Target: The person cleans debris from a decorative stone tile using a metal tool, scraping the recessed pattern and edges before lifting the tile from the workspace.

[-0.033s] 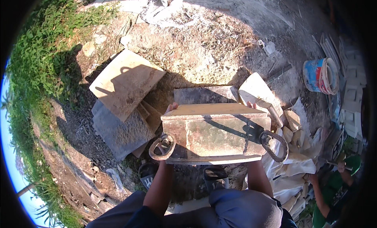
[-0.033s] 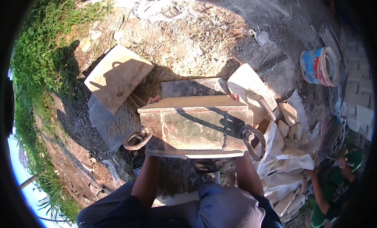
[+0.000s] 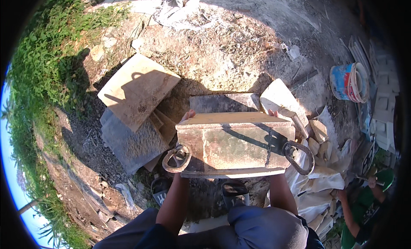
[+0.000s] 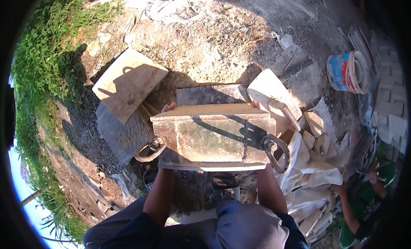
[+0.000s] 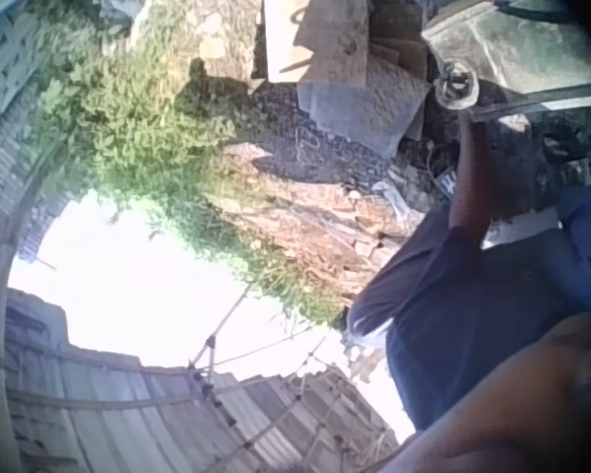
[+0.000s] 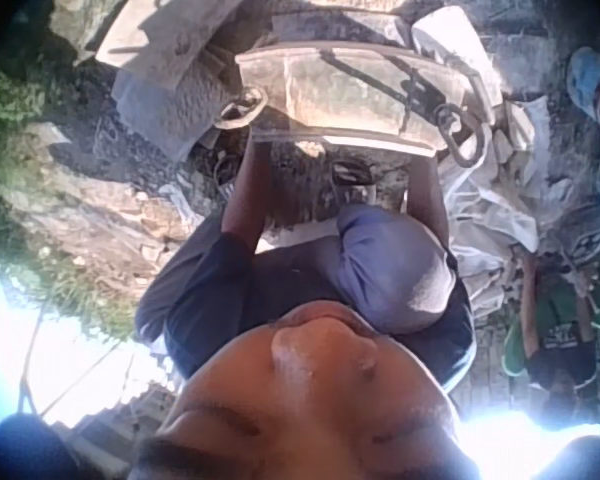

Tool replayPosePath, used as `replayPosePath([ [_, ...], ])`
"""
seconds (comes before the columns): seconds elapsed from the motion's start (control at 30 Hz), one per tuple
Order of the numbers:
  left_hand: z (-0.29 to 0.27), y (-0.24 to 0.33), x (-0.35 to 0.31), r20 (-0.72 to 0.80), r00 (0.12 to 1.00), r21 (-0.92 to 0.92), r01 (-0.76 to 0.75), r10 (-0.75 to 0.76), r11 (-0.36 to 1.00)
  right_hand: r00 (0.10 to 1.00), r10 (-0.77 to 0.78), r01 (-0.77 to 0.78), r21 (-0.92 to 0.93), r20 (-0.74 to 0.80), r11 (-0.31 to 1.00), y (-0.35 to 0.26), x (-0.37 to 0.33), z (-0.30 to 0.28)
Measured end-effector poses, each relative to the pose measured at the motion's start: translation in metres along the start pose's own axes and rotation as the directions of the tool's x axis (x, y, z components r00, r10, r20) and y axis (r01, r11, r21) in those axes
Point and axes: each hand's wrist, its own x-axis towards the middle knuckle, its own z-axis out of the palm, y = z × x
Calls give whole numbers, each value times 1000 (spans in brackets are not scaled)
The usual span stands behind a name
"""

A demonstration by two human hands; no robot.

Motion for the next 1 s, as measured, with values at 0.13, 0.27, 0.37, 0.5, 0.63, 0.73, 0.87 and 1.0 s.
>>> replayPosePath([
  [0.13, 0, -2, 7, 111, 994, -86, -10, 19, 996, 1000, 8, -8, 27, -9, 1000, 2, -3, 1],
  [0.27, 2, -3, 5, 171, 985, -119, -18, 38, 993, 1000, 20, -19, 35, -18, 999, 6, -4, -2],
  [0.37, -3, -2, -7, -135, 991, 190, 29, -4, 981, 1000, 25, -25, 41, -13, 999, 6, -6, -3],
  [0.5, -6, -8, -14, -152, 983, 226, -63, 99, 972, 1000, 28, -27, 43, -4, 999, 6, -11, -4],
  [0.63, -6, -7, -19, -248, 967, 261, 9, 57, 965, 1000, 19, -19, 52, 16, 998, 6, -12, -4],
  [0.73, 0, -2, -21, -295, 954, 232, 24, 47, 973, 999, 11, -13, 52, 42, 999, 5, -14, -4],
  [0.87, 3, 4, -29, -294, 955, 192, 14, 43, 981, 998, 5, -9, 64, 67, 998, 7, -16, -5],
  [1.0, 9, 7, -40, -297, 954, 116, 8, 27, 993, 997, -11, 4, 81, 80, 997, 7, -17, -8],
])
